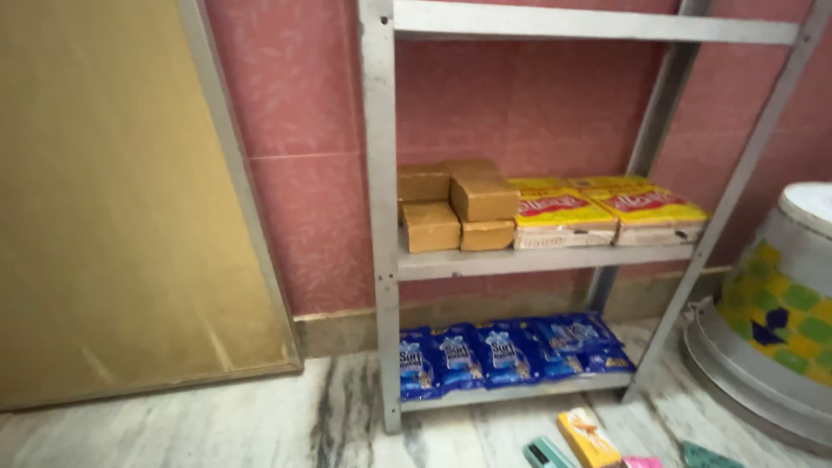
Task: The person sits on the floor and organizes various soap bars and detergent packets. They pick up brown soap bars and place them on a metal shelf, then handle smaller wrapped soaps and detergent packets, arranging them on the floor and shelf.
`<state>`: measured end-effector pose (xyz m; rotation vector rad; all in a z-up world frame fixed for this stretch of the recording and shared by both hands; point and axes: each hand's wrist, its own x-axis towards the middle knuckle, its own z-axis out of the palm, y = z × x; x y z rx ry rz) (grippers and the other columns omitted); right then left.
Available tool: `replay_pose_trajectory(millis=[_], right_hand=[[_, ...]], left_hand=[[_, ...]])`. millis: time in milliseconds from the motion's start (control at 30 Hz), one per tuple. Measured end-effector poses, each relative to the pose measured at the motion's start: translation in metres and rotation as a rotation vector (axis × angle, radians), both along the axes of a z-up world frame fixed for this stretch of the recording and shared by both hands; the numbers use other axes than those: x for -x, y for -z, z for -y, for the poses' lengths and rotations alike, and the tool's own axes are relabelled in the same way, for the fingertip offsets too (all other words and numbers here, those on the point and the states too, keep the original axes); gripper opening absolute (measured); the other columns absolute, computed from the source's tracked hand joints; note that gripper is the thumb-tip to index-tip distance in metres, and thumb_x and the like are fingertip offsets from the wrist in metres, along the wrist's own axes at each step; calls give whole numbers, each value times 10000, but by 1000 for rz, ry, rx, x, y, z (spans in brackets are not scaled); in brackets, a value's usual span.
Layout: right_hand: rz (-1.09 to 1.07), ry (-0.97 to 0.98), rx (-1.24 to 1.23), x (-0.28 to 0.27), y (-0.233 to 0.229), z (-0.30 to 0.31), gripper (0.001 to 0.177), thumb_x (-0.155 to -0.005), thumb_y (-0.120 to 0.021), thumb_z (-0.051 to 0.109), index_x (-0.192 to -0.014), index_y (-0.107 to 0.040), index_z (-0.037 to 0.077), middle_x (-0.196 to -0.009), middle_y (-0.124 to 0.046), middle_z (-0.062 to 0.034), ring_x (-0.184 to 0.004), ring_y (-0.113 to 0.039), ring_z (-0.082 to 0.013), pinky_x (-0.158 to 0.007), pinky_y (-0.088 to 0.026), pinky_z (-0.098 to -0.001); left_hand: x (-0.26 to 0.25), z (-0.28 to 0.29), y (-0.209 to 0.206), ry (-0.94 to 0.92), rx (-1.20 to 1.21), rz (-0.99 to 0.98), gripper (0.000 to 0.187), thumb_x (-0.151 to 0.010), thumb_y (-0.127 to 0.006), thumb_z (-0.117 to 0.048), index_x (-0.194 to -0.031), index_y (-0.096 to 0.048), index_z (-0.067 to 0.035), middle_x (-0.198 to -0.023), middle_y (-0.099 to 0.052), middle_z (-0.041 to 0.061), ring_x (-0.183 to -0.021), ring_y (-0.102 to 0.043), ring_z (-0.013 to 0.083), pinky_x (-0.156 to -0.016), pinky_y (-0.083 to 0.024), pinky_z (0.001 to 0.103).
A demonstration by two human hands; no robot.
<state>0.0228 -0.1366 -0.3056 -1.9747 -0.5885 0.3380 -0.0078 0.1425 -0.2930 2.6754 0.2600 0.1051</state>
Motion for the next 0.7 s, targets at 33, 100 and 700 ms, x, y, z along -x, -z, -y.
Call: replay_pose_trajectory(millis=[33, 100, 700], right_hand=[[-70, 29, -42, 2, -8, 3, 386, -868, -719, 313, -1208, -626, 156, -1139, -641, -61, -1080, -605, -252, -998, -513, -437], [-169, 83, -112, 6, -22, 9, 461, -853, -737, 317, -1256, -596, 141, -1163, -640, -80, -1098, -607, -268, -1003, -511, -432], [1233, 356, -180, 61, -206, 61, 961, -921, -841, 279, -1616, -233, 13, -1630, -406, -210, -1538, -443, -352, -1280, -383, -396]], left_hand=[[3, 6, 16, -9, 80, -6, 489, -918, -539, -411, -1313, -634, -139, -1328, -647, 145, -1229, -588, 350, -1023, -474, 507], [14, 22, 49, -56, 347, -16, 508, -916, -537, -436, -1320, -624, -142, -1345, -642, 131, -1236, -586, 338, -1026, -473, 508], [78, 110, 49, -377, 2145, 43, 725, -909, -458, -657, -1367, -527, -99, -1422, -603, 94, -1275, -558, 281, -1097, -426, 542]])
